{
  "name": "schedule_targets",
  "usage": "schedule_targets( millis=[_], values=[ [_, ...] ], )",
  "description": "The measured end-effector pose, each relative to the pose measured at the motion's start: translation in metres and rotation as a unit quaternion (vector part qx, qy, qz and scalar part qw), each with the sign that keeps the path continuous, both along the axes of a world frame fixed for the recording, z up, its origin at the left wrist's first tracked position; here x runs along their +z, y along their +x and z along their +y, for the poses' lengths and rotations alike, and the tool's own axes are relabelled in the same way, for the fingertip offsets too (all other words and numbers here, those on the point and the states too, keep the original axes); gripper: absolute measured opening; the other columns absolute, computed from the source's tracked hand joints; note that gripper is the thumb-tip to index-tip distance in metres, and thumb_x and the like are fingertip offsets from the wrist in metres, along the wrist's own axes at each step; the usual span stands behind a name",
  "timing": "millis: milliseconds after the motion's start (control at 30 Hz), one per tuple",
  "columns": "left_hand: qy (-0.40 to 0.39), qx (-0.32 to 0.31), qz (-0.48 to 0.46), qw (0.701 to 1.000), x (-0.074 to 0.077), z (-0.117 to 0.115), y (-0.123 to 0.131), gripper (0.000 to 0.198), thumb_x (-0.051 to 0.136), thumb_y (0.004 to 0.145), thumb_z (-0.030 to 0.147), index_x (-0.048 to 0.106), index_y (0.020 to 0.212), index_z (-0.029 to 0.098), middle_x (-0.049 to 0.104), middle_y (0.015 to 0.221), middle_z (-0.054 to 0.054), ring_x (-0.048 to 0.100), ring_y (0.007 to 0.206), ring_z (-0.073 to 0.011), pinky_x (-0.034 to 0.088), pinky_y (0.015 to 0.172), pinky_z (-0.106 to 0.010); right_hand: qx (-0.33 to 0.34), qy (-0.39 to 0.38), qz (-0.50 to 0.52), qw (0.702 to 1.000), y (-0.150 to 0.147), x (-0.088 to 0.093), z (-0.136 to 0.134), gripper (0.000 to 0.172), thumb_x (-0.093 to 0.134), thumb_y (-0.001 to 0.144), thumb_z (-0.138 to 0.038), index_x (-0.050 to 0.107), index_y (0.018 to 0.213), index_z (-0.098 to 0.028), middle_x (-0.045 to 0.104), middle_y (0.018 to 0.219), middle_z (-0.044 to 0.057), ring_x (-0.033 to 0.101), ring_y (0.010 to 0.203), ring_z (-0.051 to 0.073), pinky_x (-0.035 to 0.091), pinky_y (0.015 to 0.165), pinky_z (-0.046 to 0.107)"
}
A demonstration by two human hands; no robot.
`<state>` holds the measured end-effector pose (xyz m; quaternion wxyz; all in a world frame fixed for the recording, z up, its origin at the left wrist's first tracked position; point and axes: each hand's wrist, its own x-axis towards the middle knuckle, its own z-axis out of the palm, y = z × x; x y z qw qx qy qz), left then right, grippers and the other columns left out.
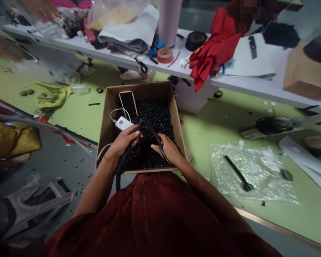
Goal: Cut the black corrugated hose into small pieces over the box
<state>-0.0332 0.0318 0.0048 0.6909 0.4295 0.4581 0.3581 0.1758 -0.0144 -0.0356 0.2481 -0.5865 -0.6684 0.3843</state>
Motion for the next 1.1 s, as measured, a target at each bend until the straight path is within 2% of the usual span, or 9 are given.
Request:
schedule_targets(
  millis=[167, 300, 800, 900, 1100],
  values=[
    [-0.013, -0.001, 0.027, 1.0, -0.003, 0.0, -0.001, 0.057, 0.07, 0.073, 0.034, 0.059, 0.125, 0.014, 0.058, 0.074, 0.0, 0.041, 0.05, -0.0033, 0.027, 0.046, -0.021, 0.026, 0.009, -0.009, 1.0, 0.001, 0.001, -0.001, 0.055, 0.057, 0.082, -0.044, 0.044, 0.128, -0.018, 0.061, 0.115, 0.014, 0.061, 0.1, 0.025, 0.047, 0.087, 0.042],
    [-0.026, -0.009, 0.048, 0.999, -0.004, 0.001, -0.001, 0.056, 0.07, 0.072, 0.034, 0.061, 0.124, 0.015, 0.058, 0.072, 0.0, 0.04, 0.05, -0.0034, 0.027, 0.047, -0.021, 0.036, 0.014, -0.028, 0.999, 0.001, 0.003, -0.001, 0.055, 0.058, 0.082, -0.044, 0.044, 0.129, -0.018, 0.059, 0.118, 0.014, 0.059, 0.105, 0.027, 0.046, 0.088, 0.042],
    [0.016, -0.11, 0.111, 0.988, -0.009, 0.002, -0.004, 0.05, 0.064, 0.077, 0.036, 0.062, 0.124, 0.018, 0.054, 0.068, 0.001, 0.037, 0.053, -0.0049, 0.027, 0.048, -0.02, 0.052, 0.027, -0.048, 0.997, 0.001, 0.003, -0.003, 0.057, 0.057, 0.082, -0.044, 0.043, 0.131, -0.018, 0.058, 0.117, 0.015, 0.058, 0.104, 0.026, 0.046, 0.086, 0.042],
    [0.013, -0.113, 0.125, 0.986, -0.004, 0.002, -0.004, 0.051, 0.063, 0.077, 0.033, 0.061, 0.125, 0.017, 0.054, 0.067, 0.002, 0.037, 0.052, -0.005, 0.027, 0.048, -0.02, 0.058, 0.031, -0.054, 0.996, 0.002, 0.005, -0.002, 0.052, 0.055, 0.084, -0.042, 0.046, 0.128, -0.016, 0.059, 0.114, 0.015, 0.058, 0.101, 0.026, 0.046, 0.085, 0.041],
    [-0.003, -0.124, 0.137, 0.983, 0.0, 0.002, -0.005, 0.051, 0.062, 0.077, 0.03, 0.06, 0.126, 0.015, 0.053, 0.066, 0.002, 0.037, 0.051, -0.0055, 0.028, 0.047, -0.021, 0.072, 0.019, -0.071, 0.995, 0.003, 0.007, 0.0, 0.031, 0.049, 0.087, -0.034, 0.052, 0.114, -0.019, 0.062, 0.101, 0.01, 0.059, 0.092, 0.024, 0.045, 0.08, 0.037]
  ],
)
